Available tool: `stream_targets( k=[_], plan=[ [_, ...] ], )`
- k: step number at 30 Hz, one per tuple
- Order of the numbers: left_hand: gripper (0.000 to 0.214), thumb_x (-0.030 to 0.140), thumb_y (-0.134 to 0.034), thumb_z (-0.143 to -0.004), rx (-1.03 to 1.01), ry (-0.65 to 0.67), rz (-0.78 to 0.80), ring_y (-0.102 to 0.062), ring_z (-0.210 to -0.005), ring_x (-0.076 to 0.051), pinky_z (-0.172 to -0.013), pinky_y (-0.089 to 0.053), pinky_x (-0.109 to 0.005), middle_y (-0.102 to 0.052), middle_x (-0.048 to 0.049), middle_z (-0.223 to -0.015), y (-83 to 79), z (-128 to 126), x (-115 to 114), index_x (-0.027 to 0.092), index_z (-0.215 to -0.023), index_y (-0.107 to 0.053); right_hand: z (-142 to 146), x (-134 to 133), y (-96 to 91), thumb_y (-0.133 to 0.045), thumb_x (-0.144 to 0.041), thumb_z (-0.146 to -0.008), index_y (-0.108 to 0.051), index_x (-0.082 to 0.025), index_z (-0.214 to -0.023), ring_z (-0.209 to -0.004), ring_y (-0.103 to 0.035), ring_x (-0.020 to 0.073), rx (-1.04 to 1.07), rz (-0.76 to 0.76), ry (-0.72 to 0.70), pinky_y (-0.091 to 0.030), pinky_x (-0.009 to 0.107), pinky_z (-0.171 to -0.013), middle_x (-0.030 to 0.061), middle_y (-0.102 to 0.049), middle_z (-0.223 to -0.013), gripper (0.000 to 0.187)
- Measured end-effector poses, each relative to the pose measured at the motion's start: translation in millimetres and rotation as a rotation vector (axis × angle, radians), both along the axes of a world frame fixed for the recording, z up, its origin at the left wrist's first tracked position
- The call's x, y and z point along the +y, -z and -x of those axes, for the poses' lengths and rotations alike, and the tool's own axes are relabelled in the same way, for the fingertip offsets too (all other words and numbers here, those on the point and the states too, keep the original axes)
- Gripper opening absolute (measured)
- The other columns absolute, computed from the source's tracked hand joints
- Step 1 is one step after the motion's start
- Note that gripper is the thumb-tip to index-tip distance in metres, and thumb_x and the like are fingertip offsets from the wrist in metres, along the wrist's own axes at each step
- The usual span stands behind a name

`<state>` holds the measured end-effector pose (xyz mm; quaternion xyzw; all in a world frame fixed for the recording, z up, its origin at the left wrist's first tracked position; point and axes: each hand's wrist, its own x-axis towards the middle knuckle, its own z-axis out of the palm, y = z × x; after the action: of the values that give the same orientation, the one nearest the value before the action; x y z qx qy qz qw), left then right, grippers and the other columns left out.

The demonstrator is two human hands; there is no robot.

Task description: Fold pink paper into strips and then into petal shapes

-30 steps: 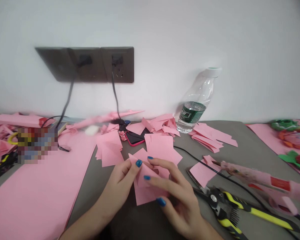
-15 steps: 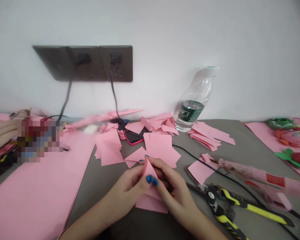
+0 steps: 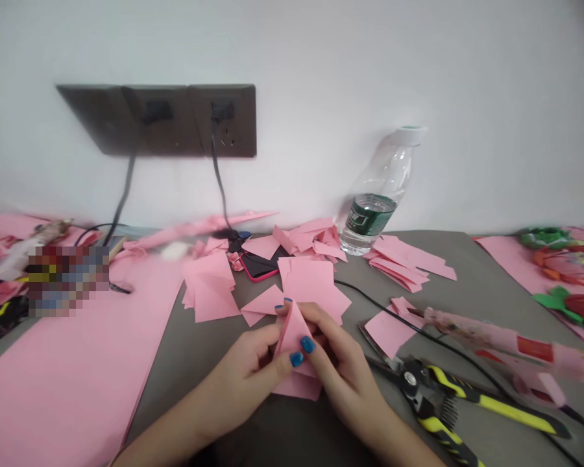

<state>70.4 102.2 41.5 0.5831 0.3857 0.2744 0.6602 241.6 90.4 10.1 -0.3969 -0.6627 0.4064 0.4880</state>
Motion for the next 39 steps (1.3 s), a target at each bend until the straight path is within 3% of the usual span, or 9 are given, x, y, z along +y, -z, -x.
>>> stream_targets(
  k=[5, 8, 11, 15, 22, 31, 39],
  plan=[
    [0.024, 0.034, -0.054, -0.096, 0.039, 0.01, -0.064, -0.059, -0.089, -0.023, -0.082, -0.049, -0.031, -0.067, -0.0056, -0.096, 0.2, -1.8, -0.9, 0.016, -0.103, -0.068, 2.0, -0.9, -3.2, -0.044, -0.024, -0.103, -0.057, -0.027, -0.135, -0.122, -0.059, 0.0244, -0.062, -0.054, 0.036, -0.049, 0.035, -0.102, 0.0104, -0.062, -0.132, 0.035],
    [0.025, 0.033, -0.05, -0.098, 0.087, -0.008, -0.109, -0.058, -0.086, -0.022, -0.08, -0.047, -0.031, -0.068, -0.005, -0.091, -1.1, -1.4, 0.1, 0.016, -0.098, -0.067, 2.4, -0.6, -4.9, -0.045, -0.026, -0.103, -0.059, -0.026, -0.132, -0.121, -0.059, 0.0252, -0.053, -0.061, 0.022, -0.05, 0.036, -0.1, 0.0119, -0.062, -0.13, 0.032],
    [0.023, 0.032, -0.049, -0.098, 0.1, 0.021, -0.106, -0.059, -0.088, -0.023, -0.082, -0.047, -0.03, -0.068, -0.0047, -0.092, -1.6, -0.9, -0.1, 0.017, -0.1, -0.067, 2.7, 0.8, -5.4, -0.054, -0.031, -0.099, -0.066, -0.023, -0.116, -0.098, -0.066, 0.0229, 0.036, -0.032, 0.047, -0.056, 0.03, -0.082, 0.0099, -0.069, -0.108, 0.022],
    [0.029, 0.036, -0.046, -0.1, 0.139, 0.069, -0.109, -0.055, -0.078, -0.019, -0.072, -0.044, -0.027, -0.062, -0.0027, -0.082, 1.2, -0.9, -2.3, 0.017, -0.09, -0.065, 3.7, 3.2, -5.0, -0.063, -0.033, -0.095, -0.068, -0.021, -0.086, -0.067, -0.064, 0.0165, 0.144, 0.106, 0.081, -0.051, 0.023, -0.059, 0.0039, -0.069, -0.079, 0.015],
    [0.037, 0.042, -0.046, -0.1, 0.141, 0.056, -0.123, -0.054, -0.075, -0.019, -0.07, -0.044, -0.027, -0.059, -0.0011, -0.074, 0.7, -1.9, -2.6, 0.017, -0.083, -0.066, 2.9, 5.1, -7.0, -0.061, -0.034, -0.096, -0.069, -0.021, -0.084, -0.077, -0.071, 0.0197, 0.195, 0.167, 0.048, -0.055, 0.026, -0.066, 0.0057, -0.075, -0.084, 0.019],
    [0.027, 0.035, -0.048, -0.099, 0.15, 0.097, -0.089, -0.052, -0.075, -0.019, -0.07, -0.044, -0.028, -0.055, 0.0003, -0.071, 0.3, -1.4, -3.1, 0.017, -0.089, -0.065, 1.7, 5.2, -3.3, -0.065, -0.036, -0.092, -0.066, -0.02, -0.082, -0.066, -0.06, 0.0161, 0.144, 0.151, 0.068, -0.049, 0.023, -0.057, 0.0026, -0.066, -0.075, 0.019],
    [0.022, 0.032, -0.044, -0.099, 0.225, 0.138, -0.07, -0.035, -0.064, -0.013, -0.057, -0.03, -0.025, -0.039, 0.0043, -0.071, 2.9, -0.8, -3.9, 0.019, -0.082, -0.051, 1.3, 5.5, -2.9, -0.064, -0.036, -0.095, -0.071, -0.023, -0.087, -0.075, -0.071, 0.0169, 0.304, 0.215, 0.023, -0.056, 0.024, -0.072, 0.0037, -0.076, -0.083, 0.016]
  ],
)
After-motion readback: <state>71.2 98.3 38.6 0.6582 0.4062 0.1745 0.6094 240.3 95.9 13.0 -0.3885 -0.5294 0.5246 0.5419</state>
